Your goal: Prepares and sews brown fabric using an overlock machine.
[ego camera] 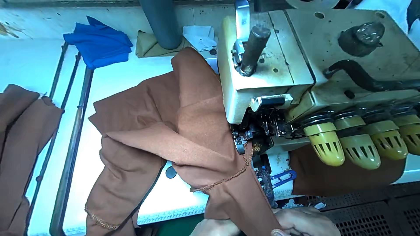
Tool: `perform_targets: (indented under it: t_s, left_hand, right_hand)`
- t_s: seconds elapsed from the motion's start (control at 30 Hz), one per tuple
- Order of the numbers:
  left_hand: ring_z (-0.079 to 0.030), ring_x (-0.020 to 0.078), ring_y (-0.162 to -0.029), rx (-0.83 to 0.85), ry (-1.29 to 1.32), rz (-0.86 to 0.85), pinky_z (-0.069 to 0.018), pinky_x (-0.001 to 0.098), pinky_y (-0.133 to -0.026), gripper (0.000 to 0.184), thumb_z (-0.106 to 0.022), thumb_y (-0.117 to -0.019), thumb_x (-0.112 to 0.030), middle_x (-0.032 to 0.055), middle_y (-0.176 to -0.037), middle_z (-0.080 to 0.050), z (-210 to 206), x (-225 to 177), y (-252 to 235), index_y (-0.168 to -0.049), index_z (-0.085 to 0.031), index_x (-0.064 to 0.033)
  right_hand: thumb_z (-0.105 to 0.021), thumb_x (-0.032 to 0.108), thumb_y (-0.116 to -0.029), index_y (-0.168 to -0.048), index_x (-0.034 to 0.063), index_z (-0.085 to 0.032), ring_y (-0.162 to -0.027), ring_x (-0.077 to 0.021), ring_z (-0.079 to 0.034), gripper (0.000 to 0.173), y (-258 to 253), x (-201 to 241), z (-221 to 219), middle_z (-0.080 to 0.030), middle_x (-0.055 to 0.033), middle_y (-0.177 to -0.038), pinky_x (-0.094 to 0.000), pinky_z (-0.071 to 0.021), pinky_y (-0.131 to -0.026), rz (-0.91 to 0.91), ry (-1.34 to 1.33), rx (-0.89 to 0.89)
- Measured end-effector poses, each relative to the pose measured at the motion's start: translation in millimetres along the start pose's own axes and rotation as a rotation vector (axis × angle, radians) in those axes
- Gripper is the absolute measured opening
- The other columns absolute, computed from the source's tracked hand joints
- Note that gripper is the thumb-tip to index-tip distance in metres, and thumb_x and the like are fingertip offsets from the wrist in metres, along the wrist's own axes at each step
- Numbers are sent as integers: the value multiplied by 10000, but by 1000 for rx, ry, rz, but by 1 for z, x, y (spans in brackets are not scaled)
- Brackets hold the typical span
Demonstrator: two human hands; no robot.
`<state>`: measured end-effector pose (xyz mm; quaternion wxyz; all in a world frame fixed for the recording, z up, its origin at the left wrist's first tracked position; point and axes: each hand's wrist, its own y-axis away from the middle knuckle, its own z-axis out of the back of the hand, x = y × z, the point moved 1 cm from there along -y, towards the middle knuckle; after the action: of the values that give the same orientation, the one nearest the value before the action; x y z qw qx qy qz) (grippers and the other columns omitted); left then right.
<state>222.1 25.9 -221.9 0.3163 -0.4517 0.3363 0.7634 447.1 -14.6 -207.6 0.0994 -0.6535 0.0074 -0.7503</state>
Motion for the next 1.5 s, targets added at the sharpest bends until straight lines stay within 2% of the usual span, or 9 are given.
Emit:
perform_targets:
  t_s: [0.13,0.43,0.7,0.87,0.93,1.0,1.13,1.37,1.5]
  left_hand:
    - [-622,-149,-953,-553,492,-22,-534,149,-882,281,-570,-1028,-382,-190,-958,-723,1,9,-2,-1003,-711,-141]
    - [-681,165,-793,-857,-495,-111,-534,310,-757,355,-682,-971,-307,159,-773,-697,65,-11,4,-796,-691,2]
    - [-615,41,-772,-1057,-564,-237,-510,202,-703,297,-737,-896,-333,23,-783,-637,111,9,-38,-794,-649,-68]
    - [-578,204,-1281,-948,-792,-316,-413,467,-1073,347,-599,-1007,-323,76,-1347,-657,110,-7,-47,-1318,-662,-182]
    - [-430,288,-1459,-800,-827,-351,-164,645,-1175,330,-496,-1042,-377,27,-1410,-646,115,-6,-53,-1211,-747,-246]
    - [-422,308,-1475,-740,-764,-332,-127,696,-1194,353,-502,-1035,-405,16,-1368,-676,123,-1,-58,-1137,-796,-237]
    - [-501,296,-1409,-780,-708,-275,-410,472,-1118,355,-563,-996,-412,58,-1402,-650,137,-1,-68,-1187,-783,-209]
    - [-605,-33,-965,-1144,-373,-155,-485,119,-847,280,-634,-951,-218,49,-1064,-676,114,11,-61,-1114,-678,6]
    - [-553,-82,-996,-1116,-163,-76,-454,94,-903,268,-588,-930,-43,128,-1030,-628,72,9,-18,-1052,-541,191]
  right_hand:
    - [-632,83,-986,-839,-68,-633,-648,17,-577,211,0,-14,7,-655,-94,-705,-120,-464,-629,26,-5,7]
    - [-626,55,-993,-876,-35,-653,-704,-14,-693,150,-25,-15,-27,-714,-47,-734,-190,-583,-660,14,-196,-108]
    - [-661,43,-931,-649,119,-597,-501,46,-554,299,-59,-5,-46,-596,86,-576,-135,-472,-466,-196,-352,-380]
    - [-673,24,-905,-605,169,-537,-482,58,-536,359,-73,-2,-39,-587,103,-564,-121,-463,-461,-250,-451,-369]
    - [-674,17,-889,-594,180,-542,-477,54,-538,361,-75,-2,-38,-575,107,-551,-129,-474,-465,-271,-486,-361]
    - [-669,29,-898,-585,193,-533,-457,62,-521,379,-77,-3,-37,-563,113,-539,-118,-451,-440,-289,-486,-357]
    - [-645,40,-921,-579,187,-511,-453,67,-492,396,-81,-5,-36,-535,119,-542,-111,-432,-432,-252,-421,-376]
    - [-610,112,-1000,-657,134,-569,-511,78,-524,347,-63,-12,-37,-598,99,-583,-104,-432,-483,-164,-312,-341]
    - [-559,226,-1066,-756,10,-605,-590,41,-581,381,-46,-16,-36,-645,-11,-653,-128,-486,-579,38,-104,-272]
